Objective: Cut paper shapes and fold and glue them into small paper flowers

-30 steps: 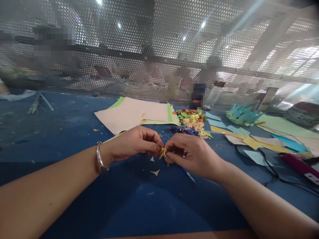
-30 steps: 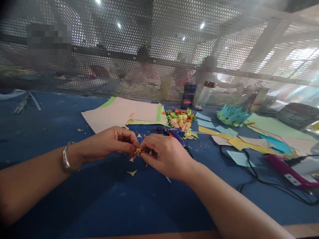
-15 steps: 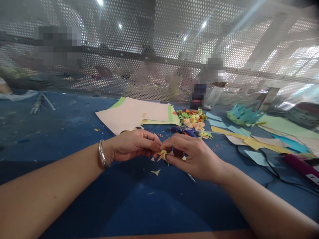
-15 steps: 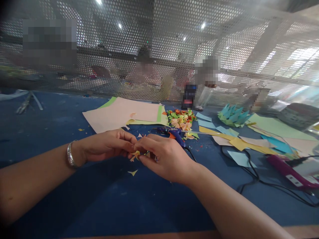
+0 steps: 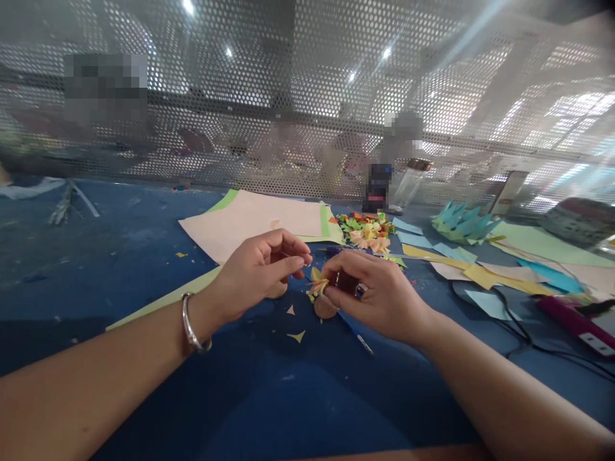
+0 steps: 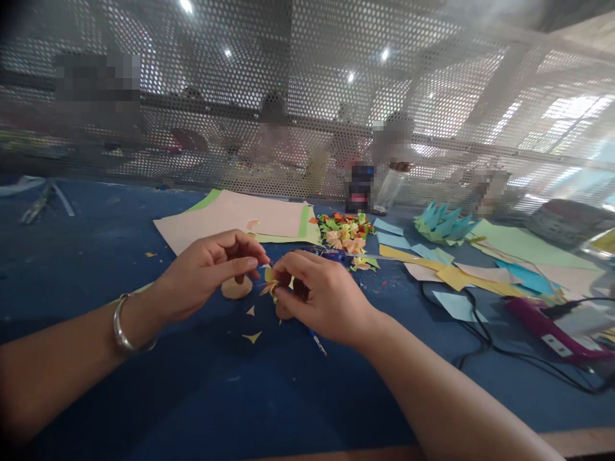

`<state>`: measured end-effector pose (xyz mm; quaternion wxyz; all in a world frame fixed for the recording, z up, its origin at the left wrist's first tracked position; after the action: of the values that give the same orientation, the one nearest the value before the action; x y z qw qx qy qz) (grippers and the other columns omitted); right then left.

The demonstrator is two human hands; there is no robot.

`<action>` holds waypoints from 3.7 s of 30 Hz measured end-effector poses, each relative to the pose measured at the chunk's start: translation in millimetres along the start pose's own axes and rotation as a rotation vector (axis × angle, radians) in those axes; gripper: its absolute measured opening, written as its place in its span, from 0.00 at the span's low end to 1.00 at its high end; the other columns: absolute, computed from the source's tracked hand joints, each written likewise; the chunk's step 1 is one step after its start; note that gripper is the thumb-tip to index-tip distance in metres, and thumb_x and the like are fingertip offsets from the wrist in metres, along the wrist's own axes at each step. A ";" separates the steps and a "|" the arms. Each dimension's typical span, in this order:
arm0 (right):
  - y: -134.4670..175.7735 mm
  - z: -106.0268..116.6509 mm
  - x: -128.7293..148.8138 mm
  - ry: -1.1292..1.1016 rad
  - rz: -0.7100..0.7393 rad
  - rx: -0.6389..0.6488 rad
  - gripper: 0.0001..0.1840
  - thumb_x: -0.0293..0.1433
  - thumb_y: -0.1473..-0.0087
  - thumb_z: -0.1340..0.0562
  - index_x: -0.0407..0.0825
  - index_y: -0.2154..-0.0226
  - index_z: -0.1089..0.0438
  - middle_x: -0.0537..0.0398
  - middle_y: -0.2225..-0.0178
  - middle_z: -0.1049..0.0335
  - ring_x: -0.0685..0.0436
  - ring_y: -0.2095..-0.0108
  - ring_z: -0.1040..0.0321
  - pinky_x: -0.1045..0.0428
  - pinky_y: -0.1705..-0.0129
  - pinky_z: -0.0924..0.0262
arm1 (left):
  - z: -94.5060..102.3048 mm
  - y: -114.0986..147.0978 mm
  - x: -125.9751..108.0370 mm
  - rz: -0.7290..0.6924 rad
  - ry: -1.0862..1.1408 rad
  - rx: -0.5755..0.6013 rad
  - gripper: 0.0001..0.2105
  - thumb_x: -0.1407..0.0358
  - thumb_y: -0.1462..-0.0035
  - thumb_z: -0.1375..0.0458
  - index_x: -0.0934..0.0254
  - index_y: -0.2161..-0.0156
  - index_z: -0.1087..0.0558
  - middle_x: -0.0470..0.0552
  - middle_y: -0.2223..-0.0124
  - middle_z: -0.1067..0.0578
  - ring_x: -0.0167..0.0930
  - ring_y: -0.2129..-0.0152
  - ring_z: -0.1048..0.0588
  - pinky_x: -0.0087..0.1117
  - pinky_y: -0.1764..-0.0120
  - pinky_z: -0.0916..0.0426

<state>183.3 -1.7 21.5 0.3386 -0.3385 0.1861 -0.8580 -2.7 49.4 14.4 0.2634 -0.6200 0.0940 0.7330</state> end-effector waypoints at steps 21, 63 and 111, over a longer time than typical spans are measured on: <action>-2.1 6.1 -6.5 0.066 -0.086 -0.081 0.04 0.24 0.47 0.37 0.47 0.67 0.31 0.59 0.72 0.32 0.54 0.76 0.36 0.57 0.73 0.42 | -13.0 20.3 -25.7 -0.537 -0.695 -0.061 0.07 0.72 0.41 0.43 0.63 0.58 0.27 0.52 0.58 0.26 0.33 0.59 0.28 0.35 0.57 0.31; -1.8 2.1 -7.3 0.070 -0.090 -0.036 0.04 0.25 0.46 0.37 0.48 0.66 0.31 0.59 0.71 0.32 0.53 0.75 0.36 0.56 0.71 0.41 | -11.9 8.9 -5.1 -0.174 -0.360 0.041 0.07 0.62 0.38 0.42 0.61 0.57 0.26 0.50 0.59 0.21 0.30 0.62 0.22 0.31 0.59 0.27; -0.7 -8.5 -6.3 0.134 -0.036 0.055 0.06 0.22 0.45 0.38 0.48 0.65 0.29 0.58 0.67 0.29 0.51 0.68 0.33 0.55 0.66 0.42 | -16.7 12.5 -5.4 -0.231 -0.551 -0.072 0.06 0.73 0.48 0.41 0.62 0.65 0.25 0.40 0.72 0.23 0.22 0.77 0.27 0.23 0.73 0.35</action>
<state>180.5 4.0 13.1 0.3188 -0.2743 0.1788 -0.8895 5.8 29.6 13.7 0.3387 -0.4131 -0.0782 0.8417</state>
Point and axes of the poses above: each hand's wrist, its own y-axis away from the middle knuckle, its own z-axis out of the back of the hand, x = y × z, the point moved 3 cm from there along -y, towards the middle knuckle
